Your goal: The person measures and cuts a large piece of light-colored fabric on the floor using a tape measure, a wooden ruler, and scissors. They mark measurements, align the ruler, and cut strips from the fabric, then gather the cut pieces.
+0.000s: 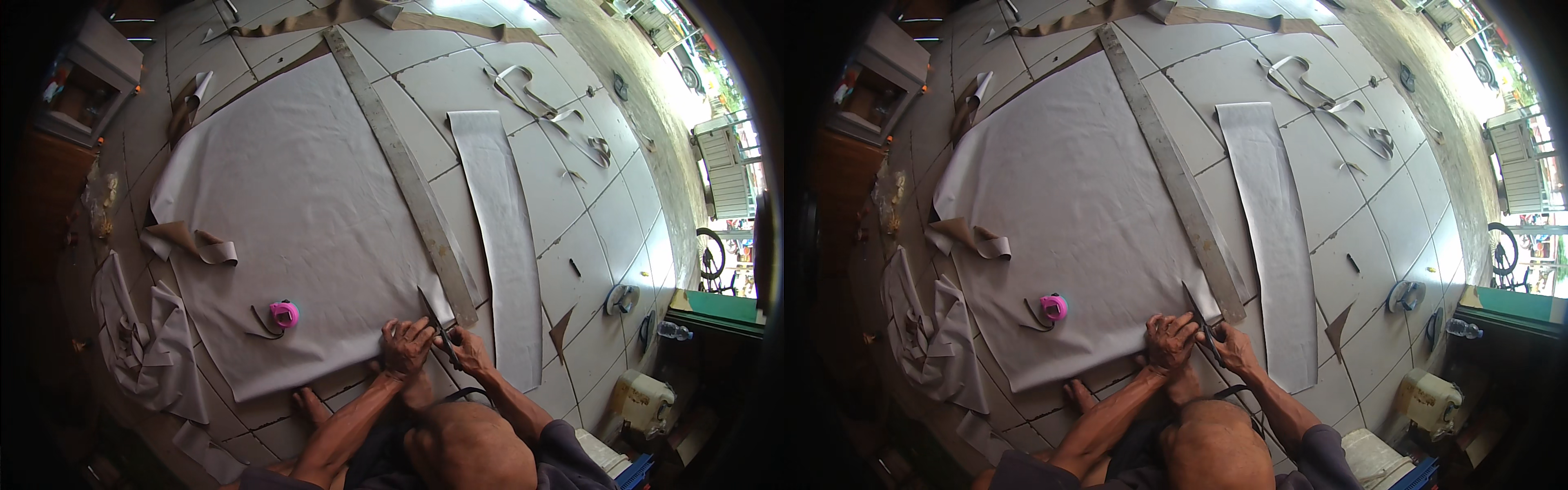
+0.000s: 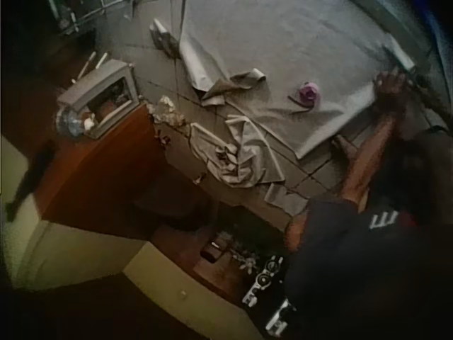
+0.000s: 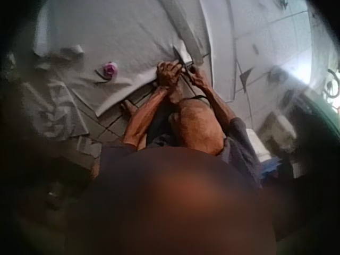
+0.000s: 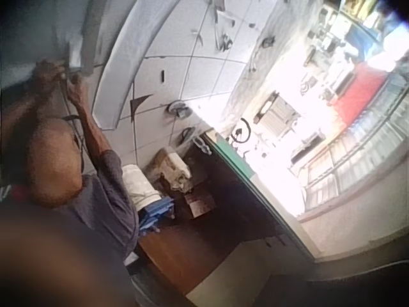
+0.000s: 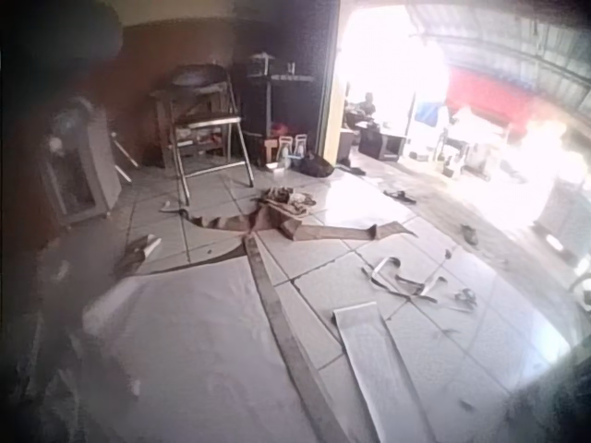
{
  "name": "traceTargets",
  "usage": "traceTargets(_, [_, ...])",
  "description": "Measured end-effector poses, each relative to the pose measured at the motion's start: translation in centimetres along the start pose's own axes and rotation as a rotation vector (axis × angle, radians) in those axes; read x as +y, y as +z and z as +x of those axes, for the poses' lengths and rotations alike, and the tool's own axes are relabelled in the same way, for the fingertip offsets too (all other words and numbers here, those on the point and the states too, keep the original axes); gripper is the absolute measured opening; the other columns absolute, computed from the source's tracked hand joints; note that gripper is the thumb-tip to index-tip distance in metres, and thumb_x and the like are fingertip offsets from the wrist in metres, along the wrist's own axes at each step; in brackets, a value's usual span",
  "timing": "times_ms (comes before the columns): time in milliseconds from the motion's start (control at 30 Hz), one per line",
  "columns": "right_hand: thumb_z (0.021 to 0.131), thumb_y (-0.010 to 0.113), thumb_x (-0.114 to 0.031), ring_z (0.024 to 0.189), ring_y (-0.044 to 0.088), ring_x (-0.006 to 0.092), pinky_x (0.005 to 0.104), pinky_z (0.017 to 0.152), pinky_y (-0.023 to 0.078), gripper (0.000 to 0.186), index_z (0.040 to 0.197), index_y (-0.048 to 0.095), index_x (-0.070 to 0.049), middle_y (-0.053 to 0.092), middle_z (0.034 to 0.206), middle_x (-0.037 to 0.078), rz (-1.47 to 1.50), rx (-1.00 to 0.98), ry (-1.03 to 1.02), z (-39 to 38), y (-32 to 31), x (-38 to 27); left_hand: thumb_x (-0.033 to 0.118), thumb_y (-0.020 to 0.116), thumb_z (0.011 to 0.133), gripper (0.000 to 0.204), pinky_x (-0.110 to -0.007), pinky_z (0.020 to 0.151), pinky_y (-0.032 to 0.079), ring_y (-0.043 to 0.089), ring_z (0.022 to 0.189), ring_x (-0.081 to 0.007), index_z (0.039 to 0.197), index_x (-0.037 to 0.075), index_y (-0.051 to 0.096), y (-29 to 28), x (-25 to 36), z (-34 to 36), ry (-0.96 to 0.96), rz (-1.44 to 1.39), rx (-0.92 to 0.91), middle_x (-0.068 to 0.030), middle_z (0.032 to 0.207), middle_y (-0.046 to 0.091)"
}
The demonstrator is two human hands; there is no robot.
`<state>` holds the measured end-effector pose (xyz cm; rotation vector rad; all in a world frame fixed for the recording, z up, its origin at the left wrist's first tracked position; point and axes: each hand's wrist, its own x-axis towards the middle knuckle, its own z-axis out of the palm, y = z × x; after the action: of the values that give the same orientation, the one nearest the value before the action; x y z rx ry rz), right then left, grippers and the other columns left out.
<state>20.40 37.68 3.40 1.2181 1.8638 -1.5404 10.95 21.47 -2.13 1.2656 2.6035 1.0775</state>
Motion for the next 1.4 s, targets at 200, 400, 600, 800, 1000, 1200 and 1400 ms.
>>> traceTargets(200, [0.085,0.078,-0.062,0.058,0.061,0.0135,0.0316,0.05,0.048,0.067,0.1,0.064,0.001,0.062,0.072,0.005,0.012,0.013,-0.033,0.7,-0.3,-0.4,0.029,0.073,0.088,0.022,-0.05,0.103,0.038,0.063,0.101,-0.02,0.106,0.017,0.073,-0.1,0.2,0.1,-0.024,0.004,-0.004,0.002,0.117,0.07])
traceTargets(400, [0.084,0.076,-0.067,0.06,0.061,0.0134,0.0309,0.051,0.048,0.073,0.102,0.063,0.002,0.062,0.074,0.006,0.018,-0.017,-0.006,1.0,-0.1,-1.5,0.028,0.069,0.093,0.018,-0.05,0.102,0.04,0.064,0.099,-0.0205,0.105,0.016,0.074,0.0,0.2,0.1,-0.028,-0.007,0.014,0.0022,0.114,0.071])
traceTargets(600, [0.084,0.074,-0.07,0.058,0.061,0.0128,0.03,0.05,0.048,0.076,0.101,0.064,0.004,0.061,0.07,0.005,0.009,-0.005,-0.038,1.6,0.0,-2.5,0.025,0.066,0.093,0.018,-0.05,0.102,0.041,0.064,0.1,-0.0197,0.108,0.017,0.074,0.5,-0.1,-0.4,-0.019,0.061,-0.014,0.0029,0.113,0.072])
traceTargets(800, [0.085,0.074,-0.069,0.057,0.06,0.0128,0.0297,0.049,0.047,0.075,0.1,0.065,0.004,0.061,0.068,0.005,-0.003,-0.02,-0.008,1.9,0.1,-3.8,0.024,0.067,0.092,0.021,-0.051,0.099,0.041,0.064,0.097,-0.0229,0.111,0.022,0.074,1.5,-0.4,-0.9,-0.005,0.121,-0.004,0.0035,0.109,0.071])
traceTargets(1000, [0.086,0.074,-0.066,0.058,0.06,0.0119,0.0287,0.049,0.046,0.071,0.099,0.066,0.003,0.063,0.07,0.006,0.004,-0.012,0.021,2.0,0.1,-5.1,0.023,0.066,0.091,0.021,-0.05,0.099,0.043,0.065,0.098,-0.0213,0.11,0.023,0.074,1.4,-0.3,-0.9,0.0,0.142,-0.013,0.0063,0.108,0.072])
traceTargets(1200, [0.087,0.075,-0.064,0.059,0.06,0.0118,0.0279,0.049,0.046,0.069,0.101,0.067,0.004,0.064,0.072,0.006,0.05,-0.026,-0.02,2.9,0.0,-5.9,0.022,0.067,0.087,0.019,-0.051,0.099,0.044,0.065,0.099,-0.0213,0.105,0.021,0.073,0.7,0.0,-0.6,-0.004,0.105,-0.05,0.0057,0.108,0.07])
traceTargets(1400, [0.088,0.074,-0.063,0.061,0.06,0.0114,0.0271,0.051,0.048,0.068,0.101,0.067,0.003,0.065,0.074,0.006,-0.007,0.0,-0.008,3.3,0.1,-6.7,0.018,0.068,0.084,0.023,-0.052,0.1,0.042,0.063,0.099,-0.0219,0.106,0.02,0.069,1.1,0.0,-0.7,0.004,0.107,0.001,0.004,0.108,0.067])
